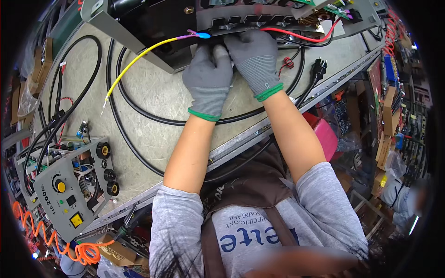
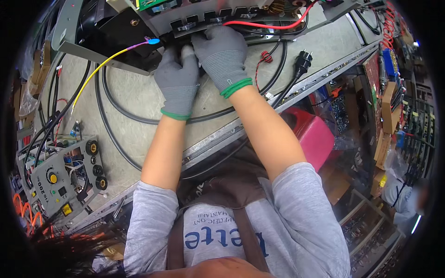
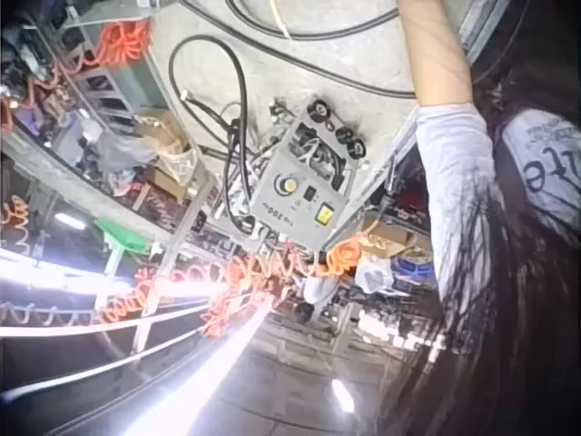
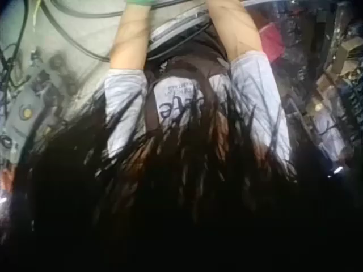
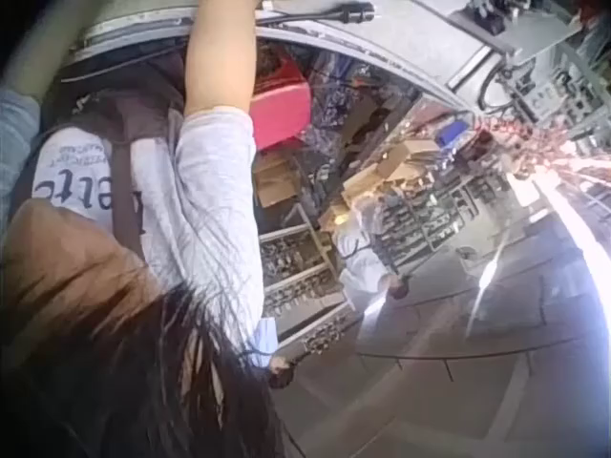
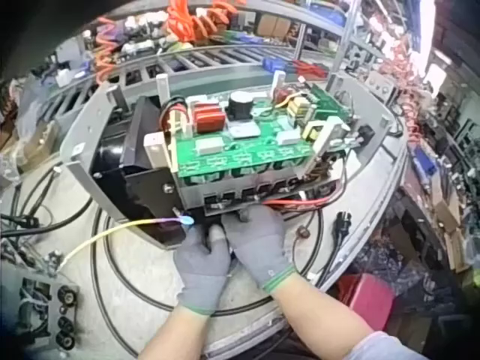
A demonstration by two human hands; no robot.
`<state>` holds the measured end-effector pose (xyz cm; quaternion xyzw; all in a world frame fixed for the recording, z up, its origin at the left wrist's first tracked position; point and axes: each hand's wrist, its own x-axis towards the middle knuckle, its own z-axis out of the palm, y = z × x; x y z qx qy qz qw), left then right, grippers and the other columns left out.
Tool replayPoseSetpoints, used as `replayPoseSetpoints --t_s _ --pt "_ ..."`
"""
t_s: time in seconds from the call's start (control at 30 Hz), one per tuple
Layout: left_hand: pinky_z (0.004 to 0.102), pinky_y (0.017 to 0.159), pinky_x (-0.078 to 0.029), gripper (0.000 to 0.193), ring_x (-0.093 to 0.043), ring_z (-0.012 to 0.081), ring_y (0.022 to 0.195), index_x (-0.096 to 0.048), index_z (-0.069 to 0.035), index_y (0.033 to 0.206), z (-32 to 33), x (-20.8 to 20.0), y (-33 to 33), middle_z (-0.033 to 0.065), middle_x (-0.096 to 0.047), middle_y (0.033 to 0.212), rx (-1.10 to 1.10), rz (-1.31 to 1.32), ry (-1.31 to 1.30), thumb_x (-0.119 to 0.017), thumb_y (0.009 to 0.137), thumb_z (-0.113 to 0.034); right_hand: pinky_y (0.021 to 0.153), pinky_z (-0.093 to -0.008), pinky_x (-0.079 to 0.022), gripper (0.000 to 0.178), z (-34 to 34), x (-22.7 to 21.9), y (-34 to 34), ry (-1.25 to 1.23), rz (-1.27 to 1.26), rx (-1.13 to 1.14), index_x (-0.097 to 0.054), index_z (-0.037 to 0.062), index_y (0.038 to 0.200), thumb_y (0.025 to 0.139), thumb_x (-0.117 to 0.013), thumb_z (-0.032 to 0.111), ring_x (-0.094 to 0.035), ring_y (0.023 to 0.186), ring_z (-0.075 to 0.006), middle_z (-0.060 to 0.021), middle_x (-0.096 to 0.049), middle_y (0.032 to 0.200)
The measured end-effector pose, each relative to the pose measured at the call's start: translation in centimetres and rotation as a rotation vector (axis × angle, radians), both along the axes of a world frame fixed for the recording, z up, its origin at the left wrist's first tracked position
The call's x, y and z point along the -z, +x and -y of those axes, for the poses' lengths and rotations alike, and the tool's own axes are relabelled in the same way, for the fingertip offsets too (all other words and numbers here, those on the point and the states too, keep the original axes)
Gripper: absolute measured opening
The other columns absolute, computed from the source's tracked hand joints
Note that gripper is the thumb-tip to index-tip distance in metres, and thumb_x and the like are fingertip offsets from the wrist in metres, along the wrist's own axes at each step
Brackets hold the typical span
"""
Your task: Assembling components of a solar inverter or power electronics unit on a factory assembly line.
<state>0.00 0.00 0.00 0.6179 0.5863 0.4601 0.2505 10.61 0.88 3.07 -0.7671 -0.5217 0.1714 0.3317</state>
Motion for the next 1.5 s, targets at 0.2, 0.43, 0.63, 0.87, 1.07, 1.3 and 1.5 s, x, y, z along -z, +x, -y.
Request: replayPoseSetpoints --t_s 0.2,0.43,0.63,0.87,1.07,1.3,1.5 --pt "0.037 0.058 -0.05 0.028 -0.063 0.0276 0.058 -0.068 -0.008 0.098 0.0 0.3 0.3 0.0111 -0.062 0.065 -0.014 0.033 0.049 -0.06 0.086 -0.032 0.063 -0.0412 -0.051 0.033 0.1 0.5 0.3 0.194 0.008 -0.065 -0.069 0.0032 0.07 0.08 -0.061 0.033 -0.064 0.063 -0.0348 -0.0159 -0.062 0.062" --pt "0.0337 0.052 -0.046 0.026 -0.055 0.0232 0.05 -0.068 -0.006 0.094 0.0 0.2 0.4 0.0074 -0.054 0.056 -0.009 0.056 0.052 -0.063 0.085 -0.029 0.059 -0.0396 -0.049 0.029 0.3 0.7 0.4 0.189 -0.097 -0.072 -0.069 0.004 0.074 0.081 -0.062 0.031 -0.063 0.06 -0.0334 -0.0152 -0.062 0.061" --pt "0.0333 0.05 -0.045 0.022 -0.053 0.0219 0.047 -0.065 -0.005 0.087 0.1 0.1 0.5 0.0069 -0.052 0.055 -0.019 0.067 0.067 -0.064 0.085 -0.027 0.058 -0.0376 -0.049 0.028 0.2 1.2 0.1 0.293 -0.245 -0.076 -0.07 0.0042 0.074 0.082 -0.064 0.031 -0.064 0.061 -0.0324 -0.0152 -0.063 0.062" --pt "0.0342 0.049 -0.045 0.022 -0.055 0.0221 0.048 -0.065 -0.005 0.087 0.2 -0.3 0.7 0.0076 -0.054 0.055 -0.048 -0.002 0.059 -0.062 0.085 -0.027 0.063 -0.0401 -0.051 0.029 0.1 1.2 0.6 0.178 -0.129 -0.074 -0.071 0.0046 0.074 0.08 -0.065 0.032 -0.065 0.067 -0.0338 -0.016 -0.064 0.067" --pt "0.0398 0.052 -0.048 0.03 -0.062 0.0295 0.054 -0.064 -0.004 0.096 0.3 0.3 0.6 0.0098 -0.058 0.058 -0.069 -0.076 0.06 -0.061 0.085 -0.032 0.069 -0.0424 -0.052 0.027 0.0 0.5 0.5 0.057 -0.034 -0.071 -0.072 0.0076 0.08 0.08 -0.064 0.034 -0.065 0.074 -0.0346 -0.0146 -0.067 0.074" --pt "0.0426 0.056 -0.05 0.033 -0.064 0.0331 0.059 -0.061 -0.004 0.101 0.6 -1.6 -0.6 0.0149 -0.063 0.063 0.01 -0.329 0.024 -0.056 0.088 -0.034 0.074 -0.0426 -0.052 0.028 -0.2 -0.2 0.4 -0.077 0.009 -0.074 -0.073 0.0101 0.087 0.083 -0.061 0.035 -0.066 0.081 -0.0335 -0.0136 -0.069 0.082" --pt "0.0469 0.057 -0.05 0.031 -0.065 0.0372 0.063 -0.057 -0.004 0.084 -0.7 -2.4 -0.8 0.0183 -0.065 0.066 0.084 -0.673 0.054 -0.051 0.09 -0.035 0.075 -0.0428 -0.053 0.029 0.0 -0.4 0.7 -0.131 0.001 -0.081 -0.072 0.0094 0.088 0.084 -0.06 0.035 -0.067 0.083 -0.0335 -0.0148 -0.069 0.086"
